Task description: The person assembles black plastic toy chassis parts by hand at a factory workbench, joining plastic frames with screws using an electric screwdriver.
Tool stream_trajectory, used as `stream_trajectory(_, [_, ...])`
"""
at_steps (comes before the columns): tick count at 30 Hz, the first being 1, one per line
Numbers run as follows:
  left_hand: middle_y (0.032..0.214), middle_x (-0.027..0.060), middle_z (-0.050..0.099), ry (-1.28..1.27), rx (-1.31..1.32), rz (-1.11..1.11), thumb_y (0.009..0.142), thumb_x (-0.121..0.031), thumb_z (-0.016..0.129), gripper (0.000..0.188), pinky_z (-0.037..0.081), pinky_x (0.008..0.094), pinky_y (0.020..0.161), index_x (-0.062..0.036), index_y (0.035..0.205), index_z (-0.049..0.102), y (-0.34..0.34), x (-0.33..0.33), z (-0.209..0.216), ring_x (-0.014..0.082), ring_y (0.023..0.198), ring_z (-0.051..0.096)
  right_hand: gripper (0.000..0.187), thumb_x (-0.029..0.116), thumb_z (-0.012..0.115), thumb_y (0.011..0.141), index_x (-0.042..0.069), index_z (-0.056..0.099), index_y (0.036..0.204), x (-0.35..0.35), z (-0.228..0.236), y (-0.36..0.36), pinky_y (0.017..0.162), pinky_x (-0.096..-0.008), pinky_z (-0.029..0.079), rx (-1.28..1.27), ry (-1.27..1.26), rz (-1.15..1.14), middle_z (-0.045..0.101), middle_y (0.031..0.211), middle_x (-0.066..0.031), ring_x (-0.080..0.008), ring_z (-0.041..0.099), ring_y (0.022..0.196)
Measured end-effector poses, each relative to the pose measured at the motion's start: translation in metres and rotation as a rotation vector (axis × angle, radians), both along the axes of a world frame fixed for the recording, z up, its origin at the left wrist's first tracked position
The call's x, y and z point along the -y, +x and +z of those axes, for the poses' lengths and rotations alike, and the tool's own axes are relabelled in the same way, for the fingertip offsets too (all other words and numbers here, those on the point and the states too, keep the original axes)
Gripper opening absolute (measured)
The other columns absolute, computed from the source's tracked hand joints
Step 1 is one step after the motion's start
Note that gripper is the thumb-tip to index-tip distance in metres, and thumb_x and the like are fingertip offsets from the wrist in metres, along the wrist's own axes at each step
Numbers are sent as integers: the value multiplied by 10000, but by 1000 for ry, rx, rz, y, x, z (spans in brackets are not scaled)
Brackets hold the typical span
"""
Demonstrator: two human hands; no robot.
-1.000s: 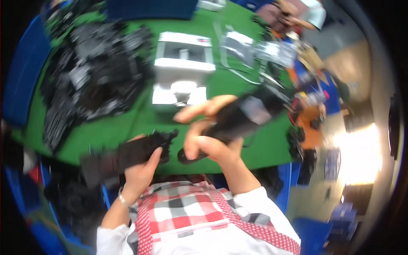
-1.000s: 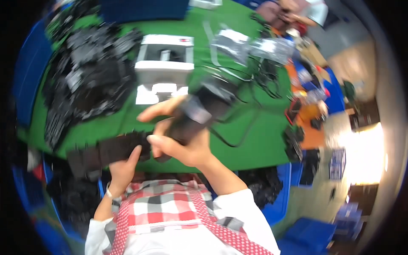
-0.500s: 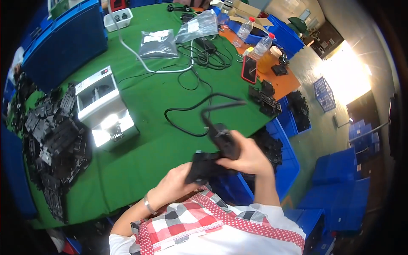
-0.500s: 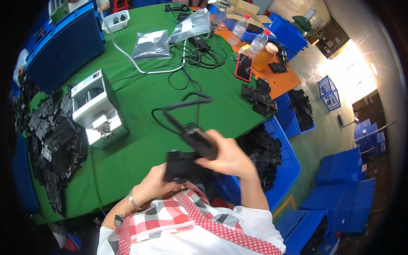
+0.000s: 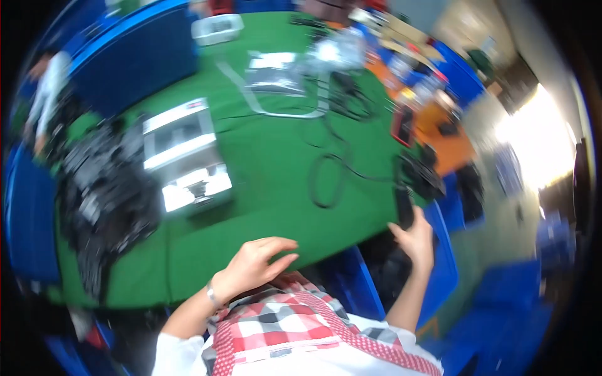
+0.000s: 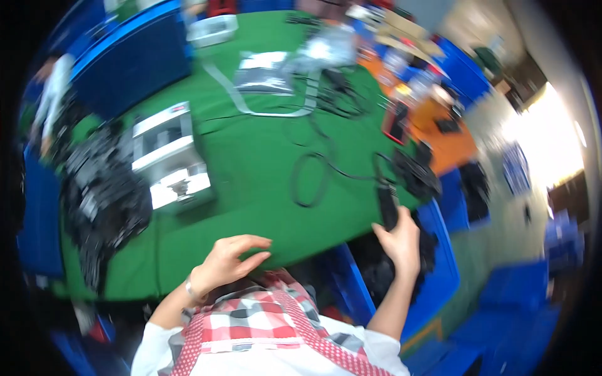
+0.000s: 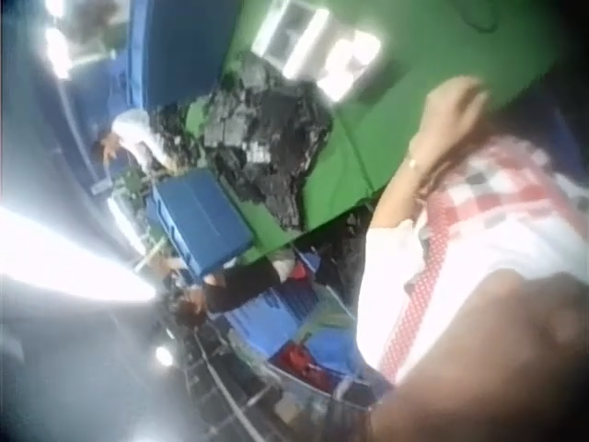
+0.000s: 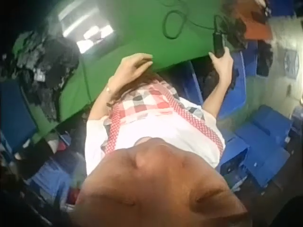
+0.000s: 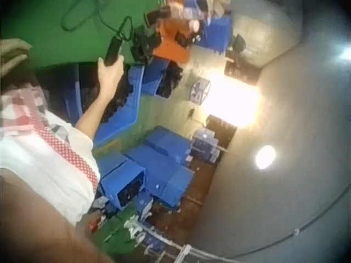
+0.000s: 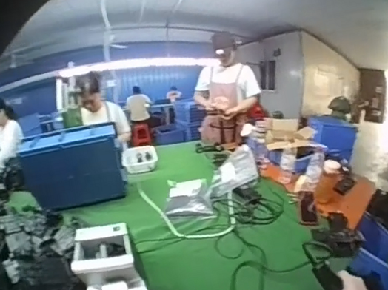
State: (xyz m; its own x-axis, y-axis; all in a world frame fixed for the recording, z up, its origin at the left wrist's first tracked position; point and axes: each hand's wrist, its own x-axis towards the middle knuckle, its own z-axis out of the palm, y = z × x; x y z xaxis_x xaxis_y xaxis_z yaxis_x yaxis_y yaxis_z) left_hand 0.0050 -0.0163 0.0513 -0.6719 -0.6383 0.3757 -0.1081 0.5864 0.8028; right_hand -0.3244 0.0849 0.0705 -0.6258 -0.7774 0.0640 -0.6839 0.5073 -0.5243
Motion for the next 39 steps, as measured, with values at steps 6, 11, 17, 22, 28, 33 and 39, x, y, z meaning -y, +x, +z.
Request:
stream_trajectory(6, [817, 115, 657, -256, 1, 280, 788, -92, 665, 101, 528, 334, 648, -32, 864, 635, 72, 31, 41, 260, 732, 651, 627, 180, 770, 587, -3, 504, 1124, 18, -44, -111, 827, -460, 436, -377, 17, -53, 500, 967, -263, -435, 513, 911])
stream_trajectory(11, [826, 137, 662, -440, 81, 803, 790, -35, 640, 89, 523, 313, 668, 13, 864, 635, 167, 83, 85, 244, 741, 659, 591, 156, 749, 576, -33, 540, 1096, 67, -39, -135, 793, -452, 463, 1, 100, -69, 511, 1047, -256, -372, 560, 938])
stream_trajectory(17, [1096, 170, 566, -458, 705, 599, 667, -192, 759, 584, 391, 397, 966, 29, 1151, 517, 187, 143, 71, 317, 1100, 509, 657, 138, 750, 590, -38, 512, 1177, 95, -9, -97, 731, -417, 508, -178, 90, -12, 493, 1060, -263, -374, 571, 910])
stream_trajectory(22, [981, 99, 610, -510, 1345, 692, 553, -334, 818, 736, 396, 404, 903, 0, 1145, 537, 184, 161, 56, 248, 951, 570, 468, 81, 721, 673, -18, 511, 1079, 79, 4, -47, 414, -321, 464, -45, -116, 80, 559, 829, -122, -192, 565, 527])
stream_trajectory(28, [957, 176, 556, -507, 970, 903, 609, -246, 728, 833, 491, 387, 768, 36, 1309, 373, 217, 132, 87, 318, 909, 566, 324, 31, 667, 749, -8, 497, 1022, 78, 10, 38, 373, -256, 407, 654, -274, 268, 577, 801, -80, -127, 508, 432])
stream_trajectory(33, [1024, 193, 606, 100, -186, 908, 803, -228, 610, 606, 554, 325, 717, 31, 1314, 411, 273, 96, 108, 240, 879, 628, 313, 38, 599, 787, -11, 452, 1059, 91, 3, 92, 379, -276, 424, 1094, -346, 391, 581, 808, -128, -164, 523, 452])
stream_trajectory(39, [1195, 348, 478, 746, -1244, 46, 899, -345, 284, 608, 571, 405, 738, 136, 1257, 390, 268, 73, 84, 355, 934, 618, 310, 104, 571, 836, 56, 444, 1115, 117, -17, 135, 412, -264, 414, 1338, -345, 372, 574, 756, -84, -142, 510, 490])
